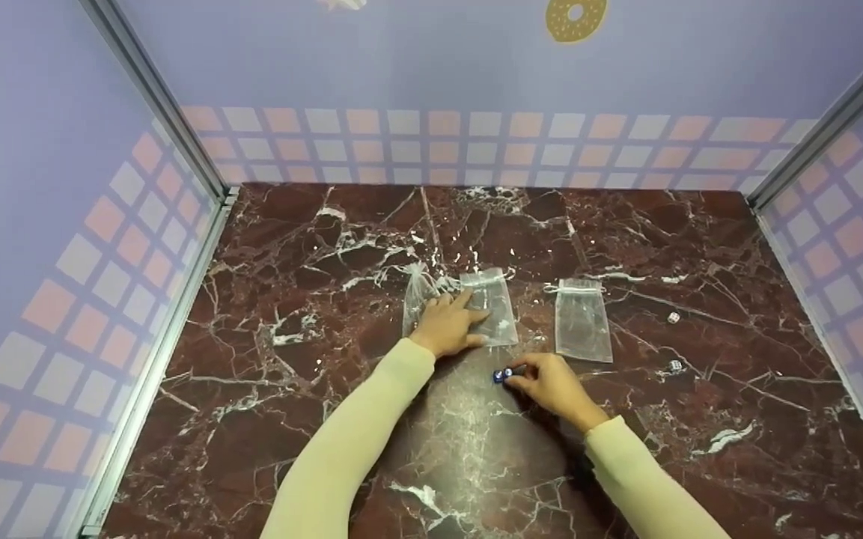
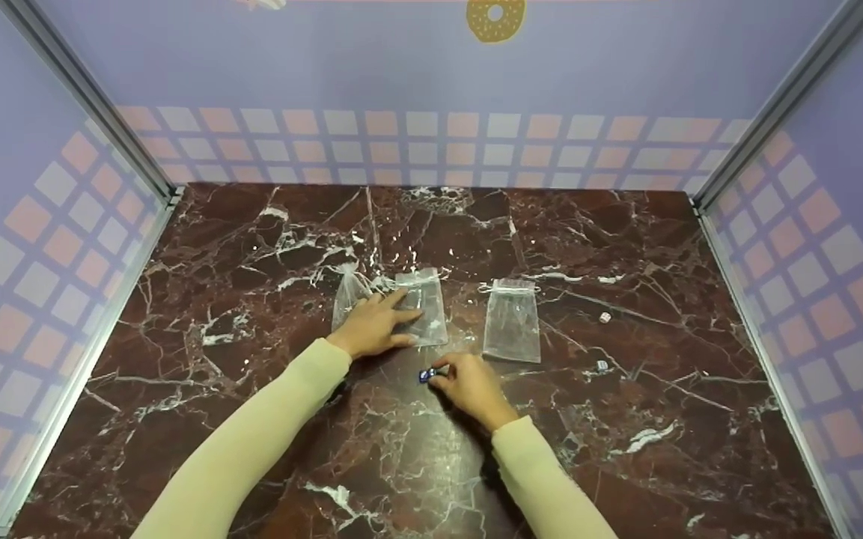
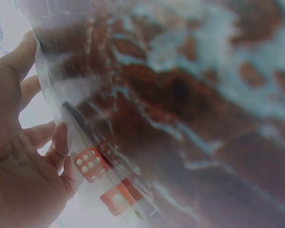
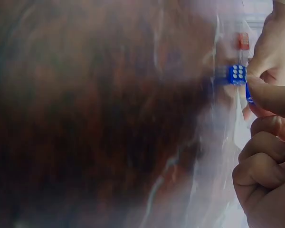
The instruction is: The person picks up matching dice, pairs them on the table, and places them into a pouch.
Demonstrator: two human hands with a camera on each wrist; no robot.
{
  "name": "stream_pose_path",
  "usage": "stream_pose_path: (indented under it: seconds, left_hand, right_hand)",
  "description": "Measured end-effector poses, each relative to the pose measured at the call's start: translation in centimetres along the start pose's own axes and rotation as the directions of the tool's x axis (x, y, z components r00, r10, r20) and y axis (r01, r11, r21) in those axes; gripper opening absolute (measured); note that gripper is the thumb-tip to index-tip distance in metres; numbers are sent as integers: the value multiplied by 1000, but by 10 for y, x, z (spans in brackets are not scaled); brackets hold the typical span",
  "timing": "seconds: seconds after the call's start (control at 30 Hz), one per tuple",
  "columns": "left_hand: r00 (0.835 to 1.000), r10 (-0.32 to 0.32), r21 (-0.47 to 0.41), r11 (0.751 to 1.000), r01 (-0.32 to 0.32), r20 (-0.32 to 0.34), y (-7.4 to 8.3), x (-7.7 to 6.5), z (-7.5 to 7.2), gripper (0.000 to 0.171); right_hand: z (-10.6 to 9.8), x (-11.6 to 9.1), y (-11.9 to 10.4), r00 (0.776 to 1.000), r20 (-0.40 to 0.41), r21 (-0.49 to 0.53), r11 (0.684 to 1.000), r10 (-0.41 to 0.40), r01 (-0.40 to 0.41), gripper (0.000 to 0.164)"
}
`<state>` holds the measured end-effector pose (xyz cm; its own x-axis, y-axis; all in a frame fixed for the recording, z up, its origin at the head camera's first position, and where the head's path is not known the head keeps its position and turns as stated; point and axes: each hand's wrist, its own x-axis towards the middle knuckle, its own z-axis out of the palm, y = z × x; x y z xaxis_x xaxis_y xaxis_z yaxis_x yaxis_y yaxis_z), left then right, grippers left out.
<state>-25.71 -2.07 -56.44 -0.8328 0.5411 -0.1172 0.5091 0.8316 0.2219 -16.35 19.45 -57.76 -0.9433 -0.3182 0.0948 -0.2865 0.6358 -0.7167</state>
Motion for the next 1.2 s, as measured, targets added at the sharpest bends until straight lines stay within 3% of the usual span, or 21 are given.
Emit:
stream_pose_path:
  seconds: [0.3, 0.4, 0.47, 0.53, 0.63, 0.7, 0.8, 0.9, 1.0, 1.13, 1.2]
  left_hand:
    - [1000, 25, -48, 999, -25, 2, 1, -1, -2, 63]
    - [999, 14, -94, 995, -18, -43, 0, 0, -2, 59]
    - [994, -43, -137, 990, 29, -104, 0, 2, -2, 50]
    - [971, -153, -184, 976, 119, -182, 1, 4, -2, 41]
    - [903, -344, -239, 928, 286, -256, 6, 8, -2, 37]
    - [856, -445, -264, 887, 380, -264, 9, 10, -2, 41]
    - [814, -528, -305, 838, 452, -242, 12, 12, -2, 45]
    - [786, -574, -401, 792, 460, -231, 12, 13, -2, 36]
    - [768, -597, -488, 755, 438, -233, 11, 12, -1, 29]
    - [765, -606, -512, 738, 439, -217, 12, 12, 0, 18]
    - [759, -623, -524, 717, 460, -187, 14, 13, 0, 12]
  right_hand:
    - [5, -1, 5, 999, 44, 15, 1000, 21, -21, 22]
    - [4, -3, 6, 998, 45, 93, 995, 41, -45, 28]
    - [4, -3, 7, 998, 28, 153, 986, 64, -68, 30]
    - [3, -4, 8, 996, 0, 197, 976, 92, -90, 28]
    - [2, -3, 8, 990, -48, 220, 968, 135, -121, 21]
    - [2, -3, 7, 985, -75, 229, 964, 153, -132, 17]
    - [1, -1, 6, 981, -105, 246, 960, 161, -131, 14]
    - [0, 1, 5, 978, -123, 274, 953, 167, -128, 12]
    - [-2, 5, 4, 972, -143, 288, 947, 187, -140, 13]
    - [-7, 18, 4, 951, -184, 267, 944, 246, -193, 19]
    - [-8, 29, 4, 940, -152, 281, 925, 304, -254, 27]
